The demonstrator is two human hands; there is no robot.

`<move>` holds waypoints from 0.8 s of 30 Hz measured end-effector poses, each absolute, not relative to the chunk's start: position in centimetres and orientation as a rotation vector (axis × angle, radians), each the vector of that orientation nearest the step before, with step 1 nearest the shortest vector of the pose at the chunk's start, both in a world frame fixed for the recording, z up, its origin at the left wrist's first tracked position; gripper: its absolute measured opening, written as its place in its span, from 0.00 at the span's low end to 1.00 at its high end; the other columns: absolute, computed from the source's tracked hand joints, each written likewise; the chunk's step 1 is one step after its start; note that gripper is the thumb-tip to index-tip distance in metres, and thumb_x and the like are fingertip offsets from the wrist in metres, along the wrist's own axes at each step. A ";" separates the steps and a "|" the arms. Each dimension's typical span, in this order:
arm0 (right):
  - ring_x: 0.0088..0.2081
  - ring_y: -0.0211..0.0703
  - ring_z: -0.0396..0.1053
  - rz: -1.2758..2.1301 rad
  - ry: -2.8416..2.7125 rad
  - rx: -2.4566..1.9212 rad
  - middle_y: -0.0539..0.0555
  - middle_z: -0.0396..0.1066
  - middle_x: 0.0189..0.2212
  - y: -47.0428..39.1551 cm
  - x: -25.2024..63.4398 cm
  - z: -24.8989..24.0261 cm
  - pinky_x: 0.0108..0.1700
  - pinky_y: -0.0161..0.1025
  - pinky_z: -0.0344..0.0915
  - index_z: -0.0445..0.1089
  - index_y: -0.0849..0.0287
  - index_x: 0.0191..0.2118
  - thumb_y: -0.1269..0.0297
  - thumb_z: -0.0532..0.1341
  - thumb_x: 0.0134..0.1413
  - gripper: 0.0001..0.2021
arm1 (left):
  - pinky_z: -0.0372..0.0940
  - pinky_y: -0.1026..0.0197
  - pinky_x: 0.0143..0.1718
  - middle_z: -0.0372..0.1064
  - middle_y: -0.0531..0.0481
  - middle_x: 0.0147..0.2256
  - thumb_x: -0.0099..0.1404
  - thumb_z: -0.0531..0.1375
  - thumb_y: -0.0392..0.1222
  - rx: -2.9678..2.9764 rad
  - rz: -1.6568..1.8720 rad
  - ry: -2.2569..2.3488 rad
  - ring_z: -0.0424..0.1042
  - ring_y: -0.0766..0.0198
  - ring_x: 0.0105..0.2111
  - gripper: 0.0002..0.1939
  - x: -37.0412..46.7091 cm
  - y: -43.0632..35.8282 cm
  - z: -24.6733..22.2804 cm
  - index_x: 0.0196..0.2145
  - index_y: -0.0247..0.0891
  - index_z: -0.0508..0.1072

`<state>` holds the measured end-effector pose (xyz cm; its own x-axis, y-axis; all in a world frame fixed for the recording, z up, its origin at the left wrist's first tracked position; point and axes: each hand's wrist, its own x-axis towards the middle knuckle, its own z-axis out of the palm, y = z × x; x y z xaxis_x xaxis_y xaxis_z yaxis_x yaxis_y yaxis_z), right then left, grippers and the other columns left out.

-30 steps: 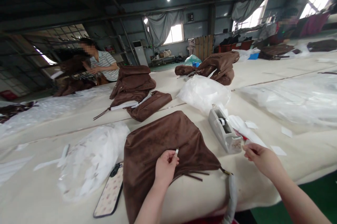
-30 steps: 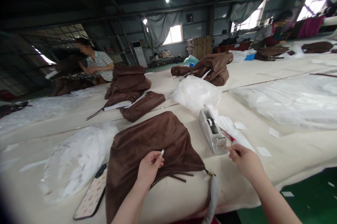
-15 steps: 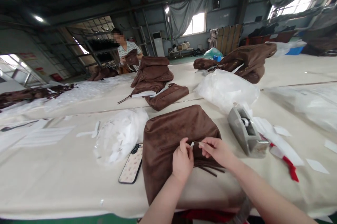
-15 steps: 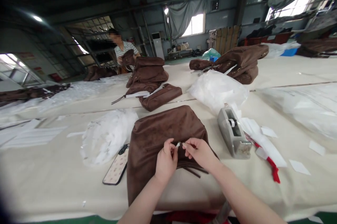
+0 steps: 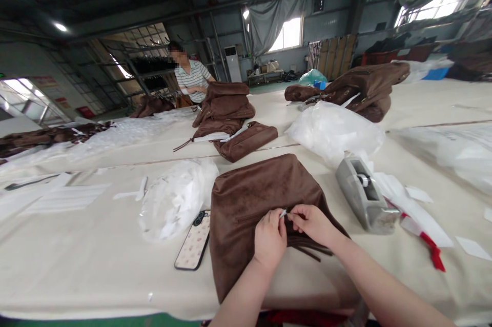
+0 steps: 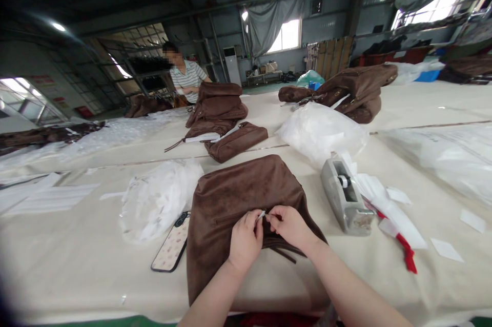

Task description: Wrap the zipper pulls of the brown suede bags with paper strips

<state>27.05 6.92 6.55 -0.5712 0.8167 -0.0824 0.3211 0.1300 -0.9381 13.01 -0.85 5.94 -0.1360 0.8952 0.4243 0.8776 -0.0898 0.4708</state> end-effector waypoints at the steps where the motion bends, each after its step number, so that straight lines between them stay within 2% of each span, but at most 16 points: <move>1: 0.22 0.37 0.66 1.469 -1.957 -1.083 0.49 0.70 0.20 7.0 27.2 6.3 0.27 0.34 0.63 0.69 0.59 0.27 0.59 0.57 0.55 0.11 | 0.69 0.55 0.41 0.73 0.47 0.36 0.64 0.51 0.30 1.985 1.065 2.073 0.73 0.59 0.36 0.11 13.0 -0.8 6.3 0.41 0.38 0.69; 4: 0.22 0.36 0.67 1.634 -1.899 -1.053 0.50 0.71 0.21 7.0 27.5 5.7 0.27 0.34 0.63 0.70 0.60 0.31 0.57 0.58 0.53 0.11 | 0.68 0.57 0.40 0.73 0.48 0.33 0.63 0.53 0.31 1.703 1.114 1.940 0.72 0.62 0.34 0.09 12.8 -0.4 7.2 0.37 0.38 0.71; 8: 0.22 0.35 0.67 1.865 -1.782 -0.983 0.51 0.72 0.22 6.7 27.1 5.5 0.26 0.34 0.62 0.70 0.61 0.30 0.52 0.59 0.52 0.15 | 0.67 0.65 0.26 0.69 0.53 0.25 0.63 0.54 0.35 1.103 1.098 1.659 0.69 0.68 0.23 0.07 13.0 -0.2 8.2 0.35 0.35 0.71; 10: 0.22 0.35 0.67 1.918 -1.737 -0.917 0.51 0.72 0.22 6.4 26.8 5.7 0.27 0.34 0.62 0.69 0.62 0.27 0.50 0.59 0.51 0.17 | 0.65 0.68 0.24 0.68 0.54 0.23 0.63 0.54 0.36 0.986 1.125 1.593 0.68 0.70 0.22 0.06 13.3 -0.5 8.6 0.34 0.35 0.70; 16: 0.20 0.34 0.66 1.956 -1.646 -0.886 0.50 0.71 0.19 5.8 26.0 6.1 0.26 0.33 0.61 0.70 0.62 0.25 0.46 0.63 0.46 0.20 | 0.66 0.66 0.27 0.70 0.53 0.25 0.65 0.52 0.38 1.266 1.203 1.683 0.70 0.68 0.25 0.07 14.2 -2.2 8.8 0.34 0.37 0.69; 20: 0.17 0.34 0.65 1.871 -1.622 -1.032 0.50 0.70 0.16 5.7 25.7 5.7 0.20 0.31 0.57 0.69 0.61 0.21 0.51 0.63 0.46 0.17 | 0.66 0.64 0.31 0.71 0.51 0.29 0.65 0.52 0.38 1.421 1.217 1.785 0.71 0.66 0.28 0.07 14.4 -2.4 9.2 0.36 0.38 0.70; 24: 0.12 0.29 0.52 1.787 -1.557 -1.091 0.45 0.62 0.11 5.8 25.5 5.6 0.16 0.30 0.45 0.66 0.60 0.18 0.57 0.64 0.44 0.14 | 0.65 0.62 0.34 0.72 0.50 0.30 0.65 0.52 0.36 1.531 1.211 1.858 0.71 0.64 0.30 0.07 14.7 -2.3 9.6 0.37 0.38 0.70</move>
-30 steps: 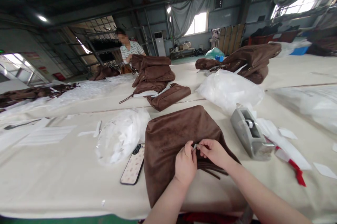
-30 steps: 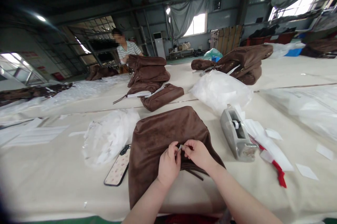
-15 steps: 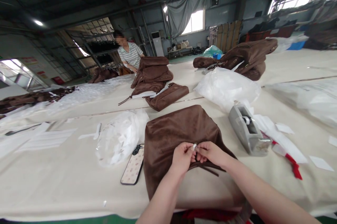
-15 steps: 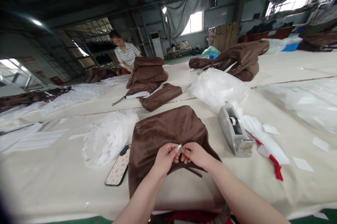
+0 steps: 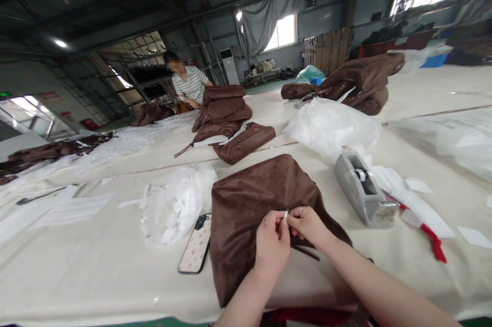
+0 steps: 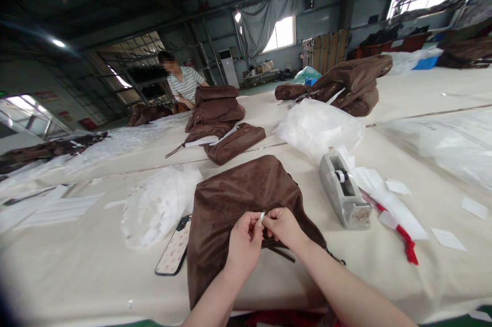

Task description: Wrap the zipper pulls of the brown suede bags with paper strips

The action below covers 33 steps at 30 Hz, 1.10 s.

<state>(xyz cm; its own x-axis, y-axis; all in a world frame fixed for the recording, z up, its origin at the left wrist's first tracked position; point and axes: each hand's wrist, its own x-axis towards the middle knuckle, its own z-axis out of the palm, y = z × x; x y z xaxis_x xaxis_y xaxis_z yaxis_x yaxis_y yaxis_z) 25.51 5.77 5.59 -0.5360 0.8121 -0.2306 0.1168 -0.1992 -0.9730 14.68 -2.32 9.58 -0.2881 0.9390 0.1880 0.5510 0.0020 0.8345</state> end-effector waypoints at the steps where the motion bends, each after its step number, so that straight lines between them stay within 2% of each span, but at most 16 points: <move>1: 0.12 0.28 0.49 1.788 -1.532 -1.078 0.44 0.59 0.10 5.8 25.6 5.7 0.16 0.31 0.42 0.65 0.60 0.19 0.58 0.64 0.44 0.13 | 0.66 0.62 0.35 0.72 0.49 0.31 0.65 0.52 0.35 1.545 1.210 1.869 0.71 0.63 0.31 0.07 14.7 -2.3 9.6 0.37 0.38 0.70; 4: 0.13 0.28 0.43 1.942 -1.346 -0.899 0.42 0.52 0.09 5.7 25.9 6.2 0.17 0.33 0.38 0.64 0.60 0.20 0.60 0.62 0.44 0.11 | 0.66 0.60 0.37 0.72 0.49 0.32 0.64 0.52 0.33 1.594 1.219 1.892 0.71 0.62 0.33 0.08 14.8 -2.3 9.3 0.37 0.39 0.70; 9: 0.15 0.27 0.41 2.163 -1.071 -0.687 0.42 0.52 0.12 5.3 26.2 6.9 0.18 0.34 0.36 0.59 0.59 0.18 0.58 0.66 0.44 0.17 | 0.66 0.59 0.42 0.73 0.47 0.38 0.66 0.50 0.34 1.703 1.296 1.954 0.72 0.61 0.39 0.11 15.0 -2.7 8.5 0.41 0.40 0.70; 13: 0.15 0.27 0.40 2.165 -1.077 -0.687 0.41 0.52 0.12 4.9 26.1 6.7 0.18 0.34 0.36 0.65 0.61 0.23 0.56 0.67 0.46 0.15 | 0.67 0.61 0.35 0.74 0.49 0.34 0.67 0.52 0.39 1.571 1.344 2.074 0.74 0.62 0.32 0.19 15.0 -3.2 8.2 0.55 0.39 0.59; 15: 0.15 0.27 0.40 2.155 -1.086 -0.688 0.41 0.51 0.12 4.9 26.1 6.5 0.18 0.34 0.37 0.65 0.61 0.22 0.55 0.67 0.47 0.16 | 0.66 0.62 0.30 0.72 0.51 0.29 0.66 0.55 0.43 1.526 1.305 2.139 0.72 0.63 0.27 0.16 14.7 -3.3 8.3 0.51 0.39 0.62; 17: 0.15 0.27 0.41 2.154 -1.096 -0.686 0.42 0.52 0.12 5.0 26.1 6.5 0.18 0.34 0.38 0.63 0.60 0.21 0.53 0.67 0.46 0.18 | 0.64 0.62 0.28 0.70 0.52 0.25 0.66 0.56 0.46 1.582 1.194 2.182 0.70 0.63 0.24 0.08 14.2 -3.3 8.6 0.37 0.41 0.68; 19: 0.15 0.28 0.41 2.166 -1.114 -0.673 0.42 0.52 0.12 5.0 26.1 6.6 0.18 0.34 0.38 0.62 0.59 0.20 0.52 0.67 0.46 0.19 | 0.64 0.62 0.28 0.70 0.51 0.25 0.66 0.55 0.46 1.682 1.096 2.177 0.70 0.63 0.25 0.10 13.9 -3.2 9.2 0.29 0.41 0.69; 24: 0.14 0.28 0.41 2.152 -1.192 -0.659 0.41 0.51 0.11 5.2 26.2 6.8 0.18 0.35 0.36 0.62 0.59 0.20 0.50 0.67 0.46 0.20 | 0.66 0.60 0.39 0.71 0.47 0.37 0.68 0.52 0.39 1.896 1.169 2.102 0.71 0.61 0.36 0.12 13.8 -3.3 9.9 0.44 0.43 0.74; 28: 0.14 0.28 0.42 2.142 -1.194 -0.661 0.42 0.52 0.11 5.1 26.2 6.7 0.18 0.34 0.37 0.63 0.60 0.19 0.52 0.67 0.45 0.19 | 0.66 0.58 0.41 0.71 0.47 0.37 0.67 0.52 0.35 2.116 1.083 2.144 0.70 0.60 0.37 0.14 13.9 -3.8 9.5 0.45 0.45 0.74; 33: 0.15 0.31 0.51 2.133 -1.130 -0.708 0.45 0.58 0.13 5.1 26.1 6.6 0.19 0.34 0.43 0.69 0.61 0.25 0.51 0.63 0.50 0.16 | 0.66 0.58 0.40 0.71 0.46 0.37 0.66 0.53 0.34 2.228 1.034 2.113 0.70 0.60 0.37 0.14 13.8 -4.3 9.3 0.45 0.45 0.75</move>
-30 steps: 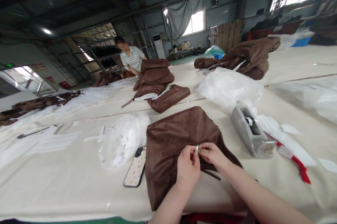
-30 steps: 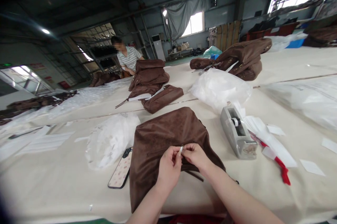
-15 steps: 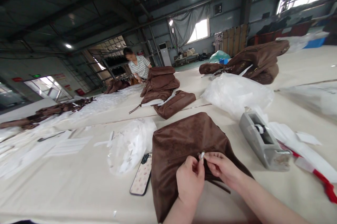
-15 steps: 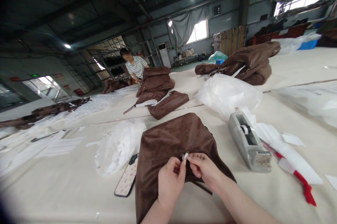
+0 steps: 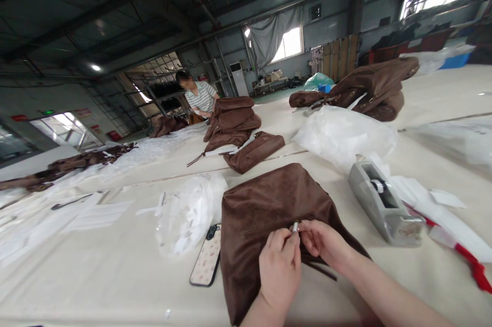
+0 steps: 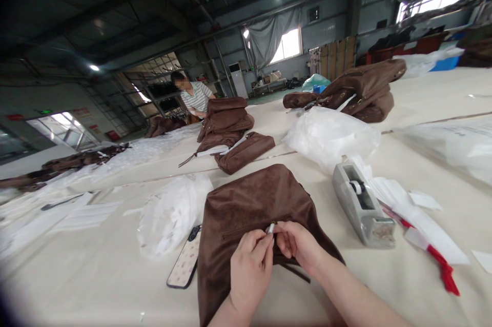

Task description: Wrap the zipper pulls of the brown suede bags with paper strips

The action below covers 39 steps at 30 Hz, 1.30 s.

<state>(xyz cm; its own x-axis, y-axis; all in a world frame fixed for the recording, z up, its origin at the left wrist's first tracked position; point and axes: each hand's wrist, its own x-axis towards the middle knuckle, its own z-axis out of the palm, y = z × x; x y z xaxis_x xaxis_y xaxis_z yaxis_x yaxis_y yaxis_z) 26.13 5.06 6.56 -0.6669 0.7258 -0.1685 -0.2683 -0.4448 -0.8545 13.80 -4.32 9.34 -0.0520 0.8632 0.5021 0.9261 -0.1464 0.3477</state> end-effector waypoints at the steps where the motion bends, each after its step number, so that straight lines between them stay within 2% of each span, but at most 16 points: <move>1: 0.15 0.30 0.50 2.124 -1.147 -0.726 0.44 0.58 0.13 5.1 26.1 6.5 0.19 0.34 0.43 0.68 0.61 0.24 0.50 0.63 0.50 0.17 | 0.67 0.58 0.40 0.70 0.46 0.37 0.66 0.53 0.34 -2.096 -1.009 -2.014 0.70 0.60 0.37 0.14 13.8 -4.3 9.5 0.44 0.45 0.75; 3: 0.14 0.29 0.47 2.097 -1.199 -0.772 0.43 0.55 0.12 5.1 25.9 6.2 0.18 0.34 0.40 0.65 0.60 0.22 0.47 0.64 0.47 0.20 | 0.67 0.60 0.40 0.70 0.47 0.37 0.66 0.53 0.35 -2.112 -1.149 -2.097 0.70 0.61 0.37 0.12 13.8 -4.2 9.9 0.41 0.43 0.76; 6: 0.14 0.28 0.42 2.053 -1.251 -0.833 0.41 0.52 0.11 5.2 25.7 5.8 0.19 0.34 0.36 0.63 0.60 0.21 0.46 0.68 0.41 0.22 | 0.68 0.65 0.32 0.69 0.46 0.36 0.67 0.52 0.37 -2.077 -1.417 -2.230 0.70 0.63 0.34 0.11 13.4 -3.5 10.7 0.36 0.40 0.75; 9: 0.14 0.29 0.43 2.009 -1.319 -0.871 0.41 0.52 0.10 5.2 25.7 5.6 0.19 0.35 0.37 0.65 0.59 0.24 0.47 0.66 0.43 0.19 | 0.67 0.66 0.30 0.69 0.46 0.37 0.68 0.51 0.40 -2.033 -1.476 -2.269 0.70 0.64 0.33 0.12 12.5 -2.3 11.6 0.34 0.39 0.75; 13: 0.15 0.33 0.51 1.799 -1.610 -1.044 0.44 0.57 0.12 5.3 26.2 5.9 0.20 0.35 0.44 0.60 0.57 0.21 0.54 0.60 0.50 0.15 | 0.67 0.62 0.38 0.71 0.48 0.36 0.66 0.53 0.38 -2.243 -1.138 -2.151 0.70 0.63 0.35 0.11 11.7 0.1 13.0 0.36 0.41 0.76; 16: 0.22 0.37 0.61 1.251 -1.967 -1.174 0.49 0.65 0.18 5.5 27.3 6.4 0.26 0.36 0.50 0.61 0.56 0.22 0.63 0.57 0.51 0.10 | 0.66 0.59 0.43 0.71 0.49 0.35 0.63 0.58 0.38 -2.393 -0.732 -2.041 0.70 0.60 0.38 0.06 12.0 2.2 13.9 0.35 0.42 0.76; 19: 0.24 0.40 0.63 0.871 -2.112 -1.208 0.50 0.68 0.21 5.8 28.4 6.5 0.28 0.37 0.50 0.63 0.56 0.23 0.65 0.55 0.54 0.09 | 0.67 0.56 0.42 0.71 0.46 0.36 0.60 0.62 0.42 -2.443 -0.315 -1.988 0.71 0.56 0.39 0.06 12.9 4.1 14.2 0.35 0.39 0.76; 23: 0.22 0.40 0.64 0.918 -2.126 -1.201 0.51 0.70 0.21 6.3 29.1 6.0 0.26 0.37 0.51 0.66 0.55 0.26 0.62 0.55 0.57 0.10 | 0.68 0.54 0.39 0.71 0.40 0.35 0.60 0.61 0.37 -2.449 0.041 -1.947 0.73 0.52 0.37 0.06 14.5 5.8 14.1 0.34 0.33 0.76; 28: 0.24 0.41 0.69 1.169 -2.036 -1.096 0.52 0.74 0.24 7.0 29.1 5.2 0.29 0.36 0.60 0.68 0.57 0.28 0.59 0.52 0.60 0.14 | 0.67 0.55 0.37 0.71 0.35 0.35 0.59 0.58 0.30 -2.467 0.078 -1.931 0.73 0.50 0.36 0.06 15.5 6.1 13.5 0.33 0.29 0.75; 33: 0.20 0.38 0.68 1.338 -1.860 -1.172 0.51 0.74 0.21 7.9 28.4 4.9 0.25 0.34 0.62 0.67 0.57 0.25 0.56 0.54 0.59 0.15 | 0.66 0.55 0.41 0.71 0.40 0.36 0.61 0.57 0.34 -2.441 -0.035 -1.970 0.72 0.54 0.38 0.07 14.5 5.7 13.3 0.34 0.33 0.74; 39: 0.17 0.38 0.68 1.337 -1.795 -1.330 0.52 0.74 0.19 8.9 27.7 4.4 0.21 0.34 0.60 0.66 0.57 0.23 0.58 0.54 0.57 0.15 | 0.64 0.59 0.41 0.70 0.49 0.34 0.58 0.59 0.37 -2.514 -0.347 -1.949 0.70 0.60 0.36 0.03 13.3 5.3 12.4 0.32 0.40 0.71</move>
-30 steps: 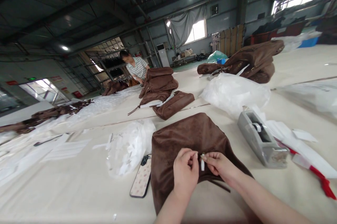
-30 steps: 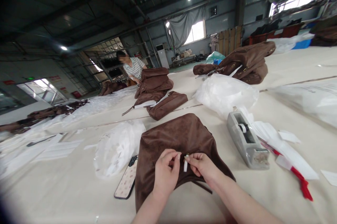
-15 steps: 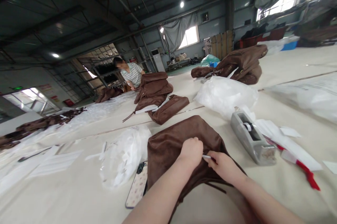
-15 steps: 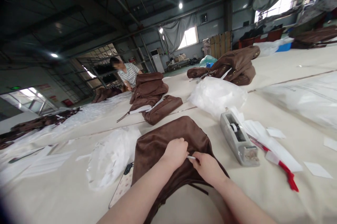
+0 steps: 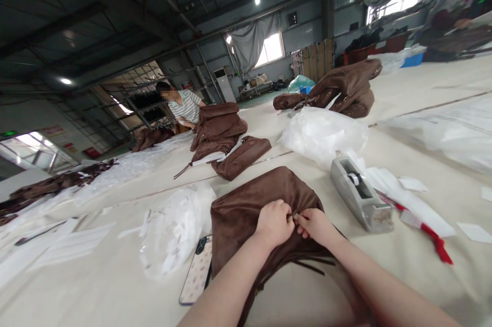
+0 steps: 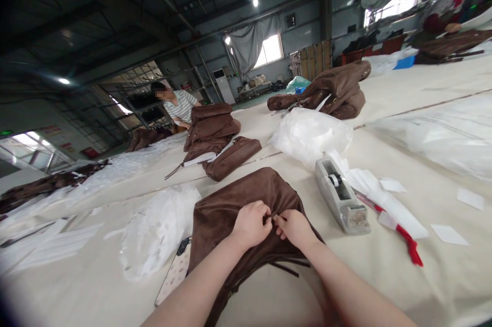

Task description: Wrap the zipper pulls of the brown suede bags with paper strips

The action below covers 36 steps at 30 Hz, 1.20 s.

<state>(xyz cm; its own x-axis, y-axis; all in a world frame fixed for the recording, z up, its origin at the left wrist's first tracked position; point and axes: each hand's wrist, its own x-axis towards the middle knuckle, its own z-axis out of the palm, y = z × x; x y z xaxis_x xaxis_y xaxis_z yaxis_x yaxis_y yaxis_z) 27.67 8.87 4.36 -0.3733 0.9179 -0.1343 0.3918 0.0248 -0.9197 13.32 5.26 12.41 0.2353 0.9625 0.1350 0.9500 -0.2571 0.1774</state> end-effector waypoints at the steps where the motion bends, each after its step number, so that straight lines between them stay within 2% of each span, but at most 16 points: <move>1: 0.17 0.38 0.68 1.313 -1.787 -1.356 0.52 0.73 0.19 8.9 27.7 4.4 0.21 0.34 0.60 0.66 0.57 0.22 0.59 0.54 0.57 0.14 | 0.64 0.59 0.41 0.69 0.50 0.35 0.58 0.59 0.37 2.423 0.346 1.865 0.69 0.60 0.36 0.03 13.2 5.2 12.3 0.32 0.40 0.71; 6: 0.16 0.38 0.66 1.195 -1.810 -1.400 0.51 0.72 0.17 8.3 28.1 5.1 0.23 0.35 0.58 0.64 0.56 0.20 0.57 0.56 0.56 0.15 | 0.63 0.60 0.39 0.68 0.51 0.33 0.58 0.60 0.38 2.369 0.370 1.948 0.68 0.61 0.35 0.03 13.2 5.3 11.5 0.30 0.40 0.68; 10: 0.22 0.41 0.68 0.956 -2.002 -1.388 0.53 0.73 0.20 7.5 28.4 5.3 0.27 0.37 0.56 0.66 0.56 0.21 0.63 0.56 0.53 0.11 | 0.64 0.57 0.40 0.67 0.49 0.33 0.60 0.59 0.42 2.270 0.367 2.136 0.68 0.58 0.36 0.06 14.0 5.3 10.5 0.29 0.39 0.66; 13: 0.28 0.43 0.71 0.806 -2.091 -1.386 0.55 0.75 0.24 7.1 28.4 5.2 0.32 0.37 0.57 0.68 0.57 0.23 0.66 0.55 0.53 0.10 | 0.64 0.55 0.43 0.67 0.45 0.38 0.58 0.59 0.39 2.184 0.334 2.283 0.69 0.55 0.40 0.06 15.0 5.6 10.1 0.34 0.38 0.66; 16: 0.28 0.43 0.70 0.788 -2.098 -1.356 0.53 0.74 0.24 6.9 28.5 5.2 0.33 0.37 0.58 0.68 0.57 0.25 0.64 0.55 0.55 0.11 | 0.65 0.54 0.45 0.65 0.40 0.45 0.56 0.58 0.35 2.064 0.299 2.375 0.69 0.54 0.43 0.13 15.7 6.1 10.5 0.41 0.35 0.66; 19: 0.28 0.43 0.70 0.763 -2.058 -1.257 0.50 0.73 0.25 6.6 28.8 5.4 0.33 0.37 0.60 0.67 0.56 0.28 0.66 0.55 0.56 0.08 | 0.63 0.55 0.50 0.64 0.39 0.48 0.57 0.58 0.36 2.114 0.306 2.181 0.68 0.54 0.46 0.18 14.9 5.8 11.8 0.46 0.35 0.66; 21: 0.30 0.43 0.70 0.674 -2.036 -1.162 0.50 0.72 0.27 6.4 28.9 5.8 0.35 0.37 0.62 0.68 0.56 0.30 0.69 0.55 0.56 0.06 | 0.58 0.55 0.57 0.62 0.40 0.53 0.56 0.60 0.42 2.216 0.336 1.988 0.64 0.54 0.54 0.27 13.3 5.0 12.8 0.53 0.37 0.63; 22: 0.32 0.42 0.70 0.614 -2.043 -1.109 0.51 0.72 0.29 6.4 28.9 6.0 0.37 0.38 0.63 0.68 0.56 0.32 0.71 0.55 0.56 0.06 | 0.53 0.54 0.61 0.58 0.41 0.58 0.54 0.63 0.46 2.246 0.339 1.951 0.59 0.52 0.58 0.35 12.3 4.4 13.1 0.58 0.39 0.59; 25: 0.36 0.42 0.70 0.427 -2.146 -0.966 0.52 0.72 0.33 6.3 28.1 6.8 0.42 0.38 0.64 0.69 0.57 0.35 0.73 0.55 0.58 0.07 | 0.36 0.42 0.65 0.39 0.37 0.67 0.39 0.70 0.55 2.147 0.183 2.075 0.40 0.43 0.66 0.61 8.8 2.8 13.2 0.65 0.39 0.47; 27: 0.36 0.42 0.70 0.286 -2.268 -0.912 0.52 0.72 0.33 6.3 27.4 7.2 0.42 0.38 0.64 0.70 0.57 0.37 0.73 0.56 0.59 0.06 | 0.32 0.37 0.64 0.31 0.34 0.68 0.30 0.71 0.59 2.027 0.051 2.101 0.33 0.39 0.67 0.71 6.8 2.2 12.5 0.67 0.37 0.42; 30: 0.34 0.44 0.70 0.004 -2.477 -0.844 0.53 0.71 0.30 6.8 26.5 7.9 0.38 0.39 0.63 0.69 0.59 0.36 0.73 0.55 0.60 0.06 | 0.32 0.38 0.64 0.25 0.34 0.68 0.29 0.69 0.65 2.006 0.029 1.995 0.28 0.39 0.67 0.74 5.1 2.0 11.1 0.67 0.36 0.38; 36: 0.31 0.46 0.69 -0.407 -2.799 -0.557 0.56 0.71 0.30 7.5 26.1 9.5 0.33 0.40 0.62 0.68 0.62 0.33 0.77 0.57 0.55 0.05 | 0.31 0.37 0.64 0.26 0.34 0.68 0.31 0.68 0.66 2.058 0.094 1.961 0.27 0.40 0.67 0.73 4.3 2.5 9.4 0.67 0.36 0.37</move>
